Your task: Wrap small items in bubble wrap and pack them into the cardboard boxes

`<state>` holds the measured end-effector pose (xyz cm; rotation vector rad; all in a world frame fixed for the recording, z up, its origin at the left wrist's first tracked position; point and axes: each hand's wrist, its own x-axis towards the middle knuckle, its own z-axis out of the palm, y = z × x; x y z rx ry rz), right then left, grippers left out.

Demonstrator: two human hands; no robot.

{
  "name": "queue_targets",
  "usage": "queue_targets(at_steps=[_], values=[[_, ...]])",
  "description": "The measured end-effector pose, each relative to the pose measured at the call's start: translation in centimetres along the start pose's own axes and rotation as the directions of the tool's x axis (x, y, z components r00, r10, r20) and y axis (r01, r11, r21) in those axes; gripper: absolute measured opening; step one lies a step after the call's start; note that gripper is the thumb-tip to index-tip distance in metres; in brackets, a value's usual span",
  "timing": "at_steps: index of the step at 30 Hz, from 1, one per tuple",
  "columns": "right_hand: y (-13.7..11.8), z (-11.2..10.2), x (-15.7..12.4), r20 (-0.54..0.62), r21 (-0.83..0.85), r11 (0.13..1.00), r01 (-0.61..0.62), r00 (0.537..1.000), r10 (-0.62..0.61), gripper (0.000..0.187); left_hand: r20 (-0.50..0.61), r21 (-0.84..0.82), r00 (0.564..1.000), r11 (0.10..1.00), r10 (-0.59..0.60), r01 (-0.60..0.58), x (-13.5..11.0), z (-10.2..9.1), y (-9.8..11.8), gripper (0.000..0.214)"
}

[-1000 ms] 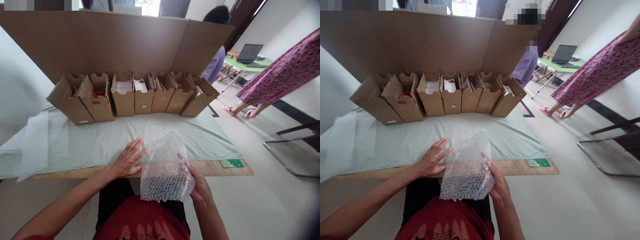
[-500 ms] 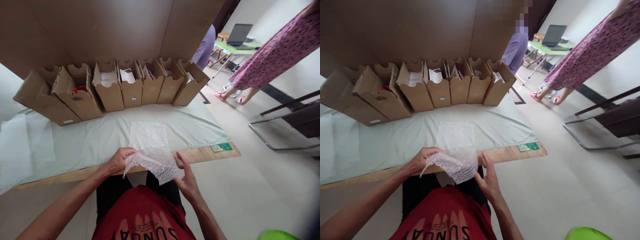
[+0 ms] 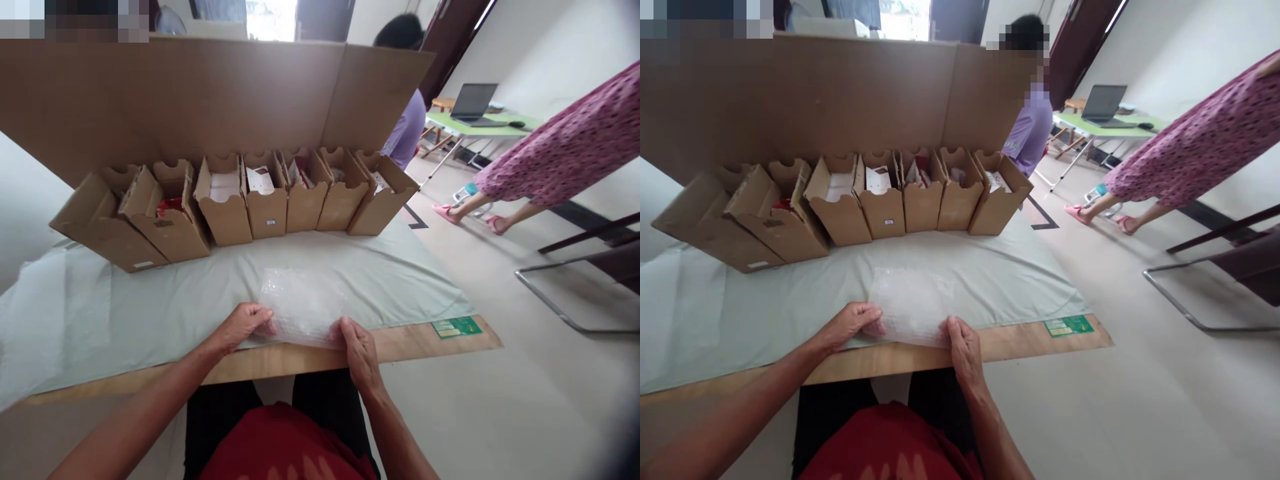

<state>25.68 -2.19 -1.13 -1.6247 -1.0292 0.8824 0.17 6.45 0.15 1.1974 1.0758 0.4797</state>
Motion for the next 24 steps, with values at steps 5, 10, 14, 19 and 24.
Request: queue_targets(at_steps=[5, 10, 14, 19, 24], values=[[-0.2, -0.1, 0.4, 0.018, -0.137, 0.989, 0.046, 0.999, -0.044, 0.04, -0.082, 0.071, 0.996, 0.997, 0.017, -0.011, 0.1, 0.2, 0.5, 0.039], [0.4, -0.1, 0.9, -0.021, -0.355, 0.935, 0.023, 0.999, -0.033, 0.029, -0.211, 0.211, 0.977, 0.977, 0.032, 0.013, 0.6, 0.9, 0.4, 0.026], [0.3, -0.1, 1.6, 0.001, -0.552, 0.834, -0.011, 1.0, 0.014, 0.023, -0.233, 0.368, 0.972, 0.928, 0.03, 0.059, 1.1, 0.9, 0.3, 0.017], [-0.4, 0.0, 2.4, 0.065, -0.734, 0.679, 0.017, 0.997, 0.046, 0.024, -0.324, 0.699, 0.935, 0.702, 0.146, 0.132, 1.0, 1.3, 0.0, 0.052], [0.3, 0.0, 2.6, 0.07, -0.752, 0.654, 0.087, 0.996, -0.051, 0.029, -0.397, 0.808, 0.881, 0.554, 0.259, 0.202, 0.2, 2.6, -1.0, 0.064]])
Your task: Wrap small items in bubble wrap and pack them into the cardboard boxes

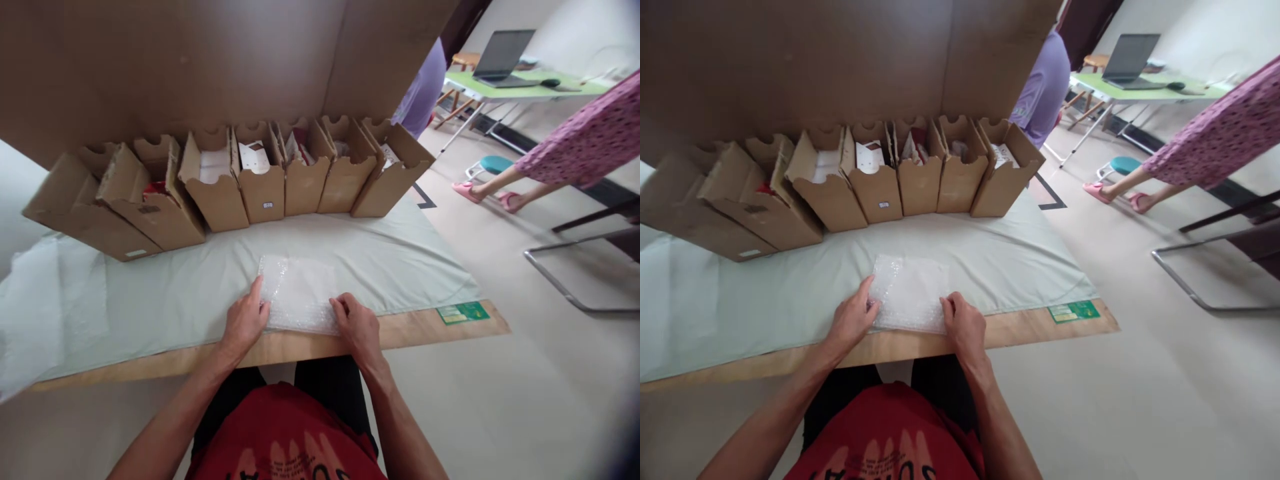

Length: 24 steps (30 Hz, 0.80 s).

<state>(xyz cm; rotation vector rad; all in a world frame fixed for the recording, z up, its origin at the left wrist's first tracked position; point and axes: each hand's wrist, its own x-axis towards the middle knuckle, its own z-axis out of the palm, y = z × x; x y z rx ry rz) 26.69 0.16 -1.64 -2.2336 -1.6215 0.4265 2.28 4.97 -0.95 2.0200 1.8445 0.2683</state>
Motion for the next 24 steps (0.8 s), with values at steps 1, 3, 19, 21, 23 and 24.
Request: queue_targets(at_steps=[1, 3, 19, 21, 23, 24], values=[[0.1, 0.2, 0.1, -0.033, 0.007, 1.0, 0.019, 0.999, -0.018, 0.031, -0.021, 0.001, 1.0, 1.0, 0.008, -0.007, -0.1, 0.2, 0.0, 0.063], [0.1, 0.5, 0.4, -0.076, 0.006, 0.999, 0.044, 0.996, -0.044, 0.034, -0.058, 0.001, 0.998, 1.0, 0.016, -0.016, -0.1, 0.4, -0.1, 0.063], [-2.0, 0.0, 1.2, 0.037, -0.156, 0.987, -0.027, 0.999, 0.033, 0.022, -0.032, 0.055, 0.999, 0.998, 0.045, -0.043, 0.5, 0.4, -0.6, 0.062], [-1.9, -0.1, 1.1, 0.034, -0.16, 0.987, -0.026, 0.999, 0.032, 0.022, -0.035, 0.06, 0.998, 0.997, 0.046, -0.044, 0.6, 0.4, -0.6, 0.061], [-2.0, -0.1, 1.0, 0.027, -0.16, 0.987, -0.026, 0.999, 0.031, 0.021, -0.048, 0.058, 0.998, 0.997, 0.047, -0.045, 0.6, 0.5, -0.6, 0.061], [-2.0, -0.1, 1.0, 0.024, -0.158, 0.987, -0.027, 0.999, 0.031, 0.021, -0.054, 0.055, 0.997, 0.997, 0.049, -0.046, 0.7, 0.5, -0.5, 0.061]])
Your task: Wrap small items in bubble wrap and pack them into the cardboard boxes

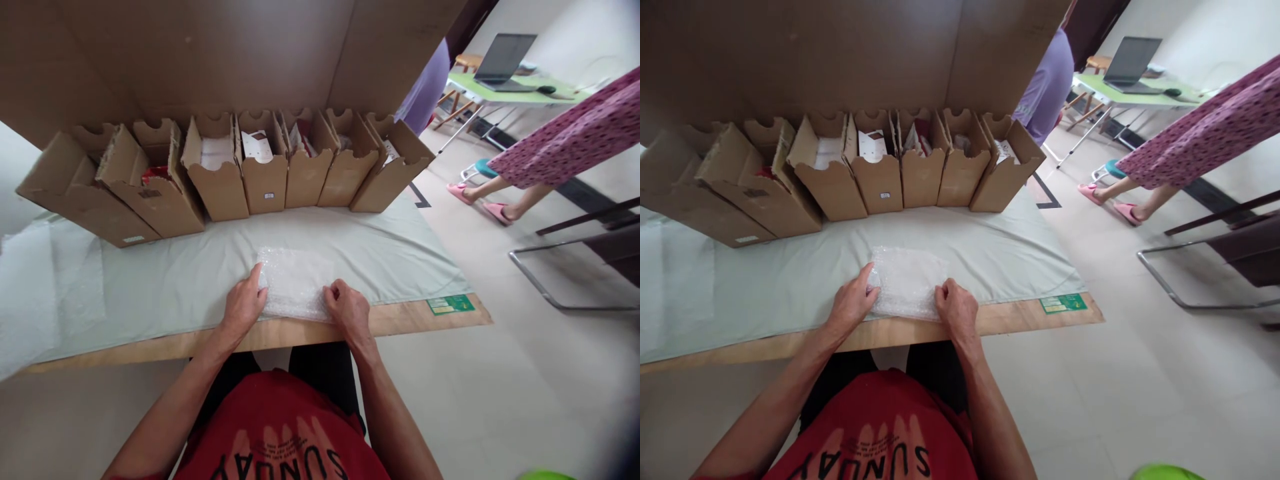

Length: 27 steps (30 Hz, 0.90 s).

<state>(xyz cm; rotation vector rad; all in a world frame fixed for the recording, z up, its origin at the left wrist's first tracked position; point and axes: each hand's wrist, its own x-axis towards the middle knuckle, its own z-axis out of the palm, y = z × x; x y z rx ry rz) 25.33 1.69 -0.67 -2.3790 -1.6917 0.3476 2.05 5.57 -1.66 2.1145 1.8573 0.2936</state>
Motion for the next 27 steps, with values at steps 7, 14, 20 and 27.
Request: queue_targets(at_steps=[7, 14, 20, 27], values=[[0.4, -0.9, 0.0, 0.086, -0.022, 0.999, -0.04, 0.995, 0.041, 0.018, 0.019, 0.016, 1.0, 1.0, -0.009, 0.009, -0.1, -0.1, 0.0, 0.062], [0.1, -3.1, -0.8, -0.243, 0.073, 0.973, 0.221, 0.95, -0.197, 0.03, -0.342, 0.058, 0.897, 0.959, 0.281, -0.278, -0.1, -0.2, 0.5, 0.046], [-3.9, 1.5, 1.6, -0.056, -0.009, 0.863, 0.506, 0.861, -0.506, 0.047, 0.013, 0.095, 0.924, 0.92, 0.382, -0.381, 2.5, 1.5, 2.8, 0.059], [3.2, 2.9, 0.6, -0.149, -0.021, 0.914, 0.405, 0.903, -0.404, 0.053, 0.172, 0.195, 0.917, 0.9, 0.36, -0.39, 2.7, 1.2, 1.0, 0.061]])
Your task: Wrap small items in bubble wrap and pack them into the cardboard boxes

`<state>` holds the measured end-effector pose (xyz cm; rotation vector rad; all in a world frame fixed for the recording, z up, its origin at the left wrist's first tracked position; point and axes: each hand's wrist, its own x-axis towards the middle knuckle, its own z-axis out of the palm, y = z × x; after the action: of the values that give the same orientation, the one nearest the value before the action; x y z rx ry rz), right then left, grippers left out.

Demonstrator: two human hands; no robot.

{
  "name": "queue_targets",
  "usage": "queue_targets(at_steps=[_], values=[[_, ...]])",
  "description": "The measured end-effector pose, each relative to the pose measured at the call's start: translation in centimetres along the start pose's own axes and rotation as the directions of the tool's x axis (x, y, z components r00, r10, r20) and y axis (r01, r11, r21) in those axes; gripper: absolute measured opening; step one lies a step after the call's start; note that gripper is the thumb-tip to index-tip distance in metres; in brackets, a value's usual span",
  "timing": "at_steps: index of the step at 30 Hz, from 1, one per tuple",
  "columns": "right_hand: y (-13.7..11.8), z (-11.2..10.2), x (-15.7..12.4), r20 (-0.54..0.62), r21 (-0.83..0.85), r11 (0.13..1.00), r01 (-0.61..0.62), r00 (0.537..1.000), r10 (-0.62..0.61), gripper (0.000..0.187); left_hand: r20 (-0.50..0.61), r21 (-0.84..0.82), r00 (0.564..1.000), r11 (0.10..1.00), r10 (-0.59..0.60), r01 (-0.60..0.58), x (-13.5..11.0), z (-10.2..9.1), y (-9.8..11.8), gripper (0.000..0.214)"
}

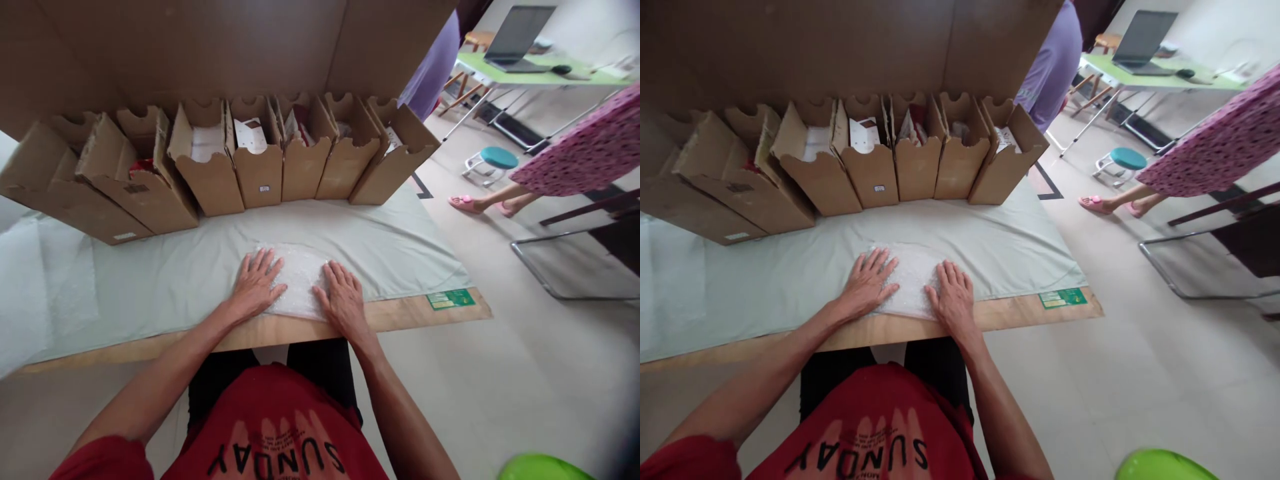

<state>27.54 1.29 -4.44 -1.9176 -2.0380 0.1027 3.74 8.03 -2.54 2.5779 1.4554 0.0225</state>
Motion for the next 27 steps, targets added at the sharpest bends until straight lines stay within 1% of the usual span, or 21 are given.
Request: queue_targets(at_steps=[2, 4, 6, 7, 8, 10, 13, 15, 17, 19, 20, 21, 23, 24, 25, 27], values=[[1.1, -1.5, -1.8, 0.015, 0.074, 0.995, 0.066, 0.998, -0.068, 0.051, 0.008, -0.02, 1.0, 1.0, -0.001, 0.001, -0.1, -0.1, -0.2, 0.061], [1.5, -2.9, -3.4, 0.047, 0.145, 0.974, 0.175, 0.982, -0.183, 0.051, -0.012, -0.047, 1.0, 0.999, 0.002, -0.002, -0.3, -0.1, -0.2, 0.06], [1.5, -3.5, -4.5, 0.068, 0.174, 0.947, 0.269, 0.956, -0.284, 0.051, -0.092, -0.077, 0.996, 0.997, 0.009, -0.016, -1.0, -0.1, 0.0, 0.058], [1.4, -3.5, -4.7, 0.067, 0.168, 0.94, 0.298, 0.948, -0.313, 0.048, -0.149, -0.093, 0.989, 0.995, 0.017, -0.031, -1.6, -0.1, 0.1, 0.057], [1.3, -3.4, -4.9, 0.052, 0.153, 0.937, 0.314, 0.944, -0.325, 0.042, -0.206, -0.108, 0.978, 0.993, 0.034, -0.057, -2.3, 0.0, 0.3, 0.055], [1.1, -2.9, -4.7, -0.014, 0.109, 0.941, 0.322, 0.947, -0.322, 0.03, -0.301, -0.122, 0.949, 0.982, 0.099, -0.141, -3.9, -0.1, 1.0, 0.053], [-0.1, -2.3, -4.2, -0.15, 0.082, 0.94, 0.331, 0.936, -0.317, 0.021, -0.358, -0.101, 0.905, 0.954, 0.231, -0.283, -6.0, -0.2, 2.5, 0.052], [-1.6, -2.4, -4.2, -0.214, 0.105, 0.927, 0.359, 0.919, -0.332, 0.017, -0.37, -0.084, 0.886, 0.939, 0.281, -0.333, -6.7, -0.1, 3.3, 0.051], [-3.3, -2.8, -4.5, -0.229, 0.165, 0.899, 0.406, 0.902, -0.365, 0.014, -0.406, -0.083, 0.866, 0.932, 0.291, -0.353, -6.9, 0.3, 3.5, 0.044], [-4.7, -3.2, -4.9, -0.196, 0.248, 0.855, 0.457, 0.887, -0.417, 0.011, -0.469, -0.118, 0.84, 0.923, 0.274, -0.367, -6.9, 0.7, 2.8, 0.039], [-5.1, -3.5, -5.0, -0.168, 0.278, 0.836, 0.474, 0.88, -0.444, 0.019, -0.504, -0.15, 0.825, 0.914, 0.257, -0.377, -6.9, 1.0, 2.2, 0.039], [-5.3, -3.7, -5.0, -0.135, 0.292, 0.826, 0.483, 0.875, -0.464, 0.032, -0.534, -0.19, 0.812, 0.902, 0.236, -0.387, -7.0, 1.2, 1.4, 0.039], [-5.0, -4.1, -4.6, -0.065, 0.265, 0.834, 0.483, 0.872, -0.485, 0.058, -0.57, -0.278, 0.798, 0.868, 0.197, -0.412, -7.3, 1.4, -0.3, 0.039], [-4.7, -4.3, -4.2, -0.033, 0.239, 0.844, 0.48, 0.873, -0.487, 0.064, -0.574, -0.324, 0.798, 0.843, 0.186, -0.43, -7.5, 1.4, -1.2, 0.039], [-4.3, -4.4, -3.7, -0.002, 0.217, 0.853, 0.475, 0.874, -0.486, 0.067, -0.57, -0.371, 0.801, 0.814, 0.18, -0.447, -7.8, 1.4, -2.0, 0.04], [-3.5, -4.7, -2.7, 0.042, 0.207, 0.861, 0.465, 0.875, -0.483, 0.067, -0.553, -0.468, 0.815, 0.745, 0.173, -0.475, -8.3, 1.3, -3.3, 0.039]])
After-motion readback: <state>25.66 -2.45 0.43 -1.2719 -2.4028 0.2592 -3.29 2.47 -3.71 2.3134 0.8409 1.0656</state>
